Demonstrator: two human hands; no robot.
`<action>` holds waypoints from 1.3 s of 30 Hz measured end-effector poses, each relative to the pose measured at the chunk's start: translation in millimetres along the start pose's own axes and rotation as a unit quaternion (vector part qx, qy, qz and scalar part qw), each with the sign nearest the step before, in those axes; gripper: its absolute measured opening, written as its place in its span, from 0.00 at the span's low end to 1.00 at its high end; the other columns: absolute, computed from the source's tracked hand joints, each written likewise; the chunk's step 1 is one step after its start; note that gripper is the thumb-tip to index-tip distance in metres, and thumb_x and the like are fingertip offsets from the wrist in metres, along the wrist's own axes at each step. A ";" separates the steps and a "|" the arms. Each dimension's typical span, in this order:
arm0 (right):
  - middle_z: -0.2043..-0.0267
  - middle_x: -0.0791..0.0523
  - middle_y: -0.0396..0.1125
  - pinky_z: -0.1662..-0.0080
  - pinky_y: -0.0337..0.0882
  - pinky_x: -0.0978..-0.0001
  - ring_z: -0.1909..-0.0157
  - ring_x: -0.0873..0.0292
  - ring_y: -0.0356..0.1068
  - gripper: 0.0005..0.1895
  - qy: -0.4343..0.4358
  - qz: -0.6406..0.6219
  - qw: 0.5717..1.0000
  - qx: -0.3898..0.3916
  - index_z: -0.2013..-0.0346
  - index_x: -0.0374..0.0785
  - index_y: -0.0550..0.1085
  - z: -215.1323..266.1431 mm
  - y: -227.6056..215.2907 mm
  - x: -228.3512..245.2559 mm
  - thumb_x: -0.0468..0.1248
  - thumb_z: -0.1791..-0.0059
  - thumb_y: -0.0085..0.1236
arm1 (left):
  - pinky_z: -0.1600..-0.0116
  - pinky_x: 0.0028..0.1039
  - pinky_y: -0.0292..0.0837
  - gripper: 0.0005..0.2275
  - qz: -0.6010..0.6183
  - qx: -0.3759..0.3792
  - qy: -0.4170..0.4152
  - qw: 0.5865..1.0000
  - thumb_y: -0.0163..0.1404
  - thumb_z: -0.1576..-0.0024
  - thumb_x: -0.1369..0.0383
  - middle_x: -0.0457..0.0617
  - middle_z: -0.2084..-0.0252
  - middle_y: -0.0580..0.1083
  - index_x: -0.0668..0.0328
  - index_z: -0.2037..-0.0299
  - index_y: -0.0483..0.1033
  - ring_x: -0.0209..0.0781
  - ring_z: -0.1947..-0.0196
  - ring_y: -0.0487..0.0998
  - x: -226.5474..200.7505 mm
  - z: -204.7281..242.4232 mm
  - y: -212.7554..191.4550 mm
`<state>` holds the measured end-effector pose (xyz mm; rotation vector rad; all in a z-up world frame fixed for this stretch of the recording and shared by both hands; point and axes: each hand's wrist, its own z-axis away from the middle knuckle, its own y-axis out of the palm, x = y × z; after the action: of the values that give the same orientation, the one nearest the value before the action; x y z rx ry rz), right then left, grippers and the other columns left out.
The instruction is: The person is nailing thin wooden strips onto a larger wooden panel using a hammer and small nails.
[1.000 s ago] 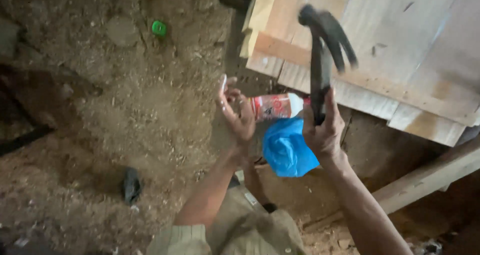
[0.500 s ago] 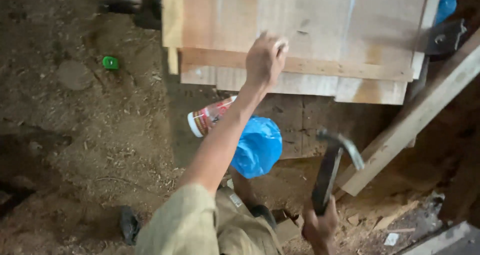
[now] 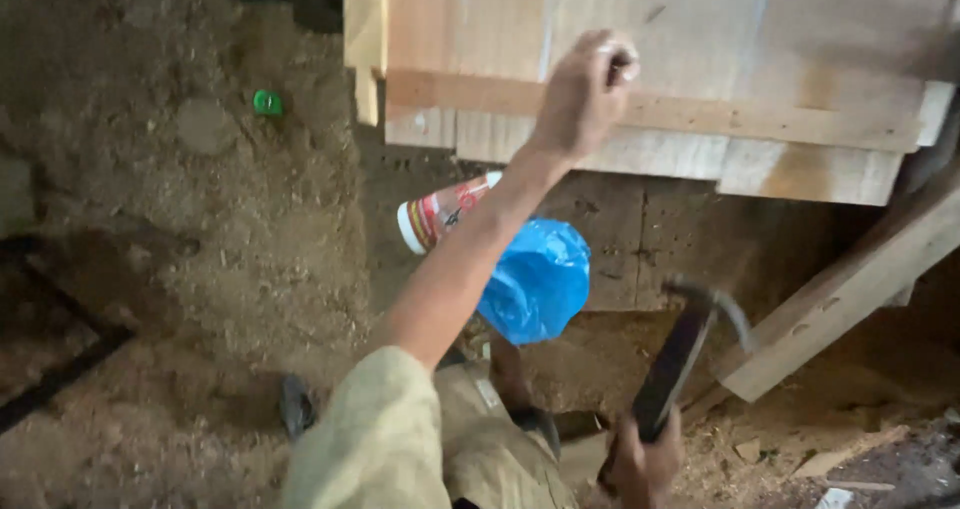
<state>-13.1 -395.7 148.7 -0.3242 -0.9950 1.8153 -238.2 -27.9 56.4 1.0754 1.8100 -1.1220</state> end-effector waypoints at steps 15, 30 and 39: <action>0.50 0.45 0.76 0.55 0.76 0.58 0.56 0.53 0.76 0.39 -0.555 0.049 0.826 0.087 0.23 0.48 0.54 4.5 -1.8 261.9 0.38 0.47 0.60 | 0.49 0.21 0.85 0.33 -0.061 -0.152 -0.044 0.985 0.61 0.41 0.76 0.43 0.60 0.82 0.40 0.29 0.57 0.30 0.60 0.85 50.4 70.6 -112.2; 0.80 0.63 0.57 0.75 0.59 0.66 0.79 0.66 0.58 0.20 -0.557 0.065 0.816 -0.142 0.75 0.48 0.68 -62.8 39.2 221.9 0.46 0.40 0.61 | 0.18 0.26 0.68 0.39 -0.190 -0.052 -0.033 0.980 0.33 0.34 0.92 0.40 0.16 0.34 0.41 0.19 0.37 0.44 0.15 0.36 87.3 68.0 -141.7; 0.75 0.50 0.64 0.74 0.69 0.64 0.80 0.57 0.64 0.10 -0.697 -0.236 0.677 0.011 0.50 0.31 0.60 -21.4 32.4 265.0 0.25 0.42 0.50 | 0.09 0.37 0.34 0.34 -0.186 -0.046 -0.008 0.981 0.29 0.31 0.91 0.42 0.16 0.32 0.46 0.19 0.38 0.43 0.14 0.32 93.5 65.5 -143.9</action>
<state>-143.9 -162.6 166.5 1.4720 -1.7897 1.3426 -394.7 -101.8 -5.0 0.6867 2.0830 -1.2390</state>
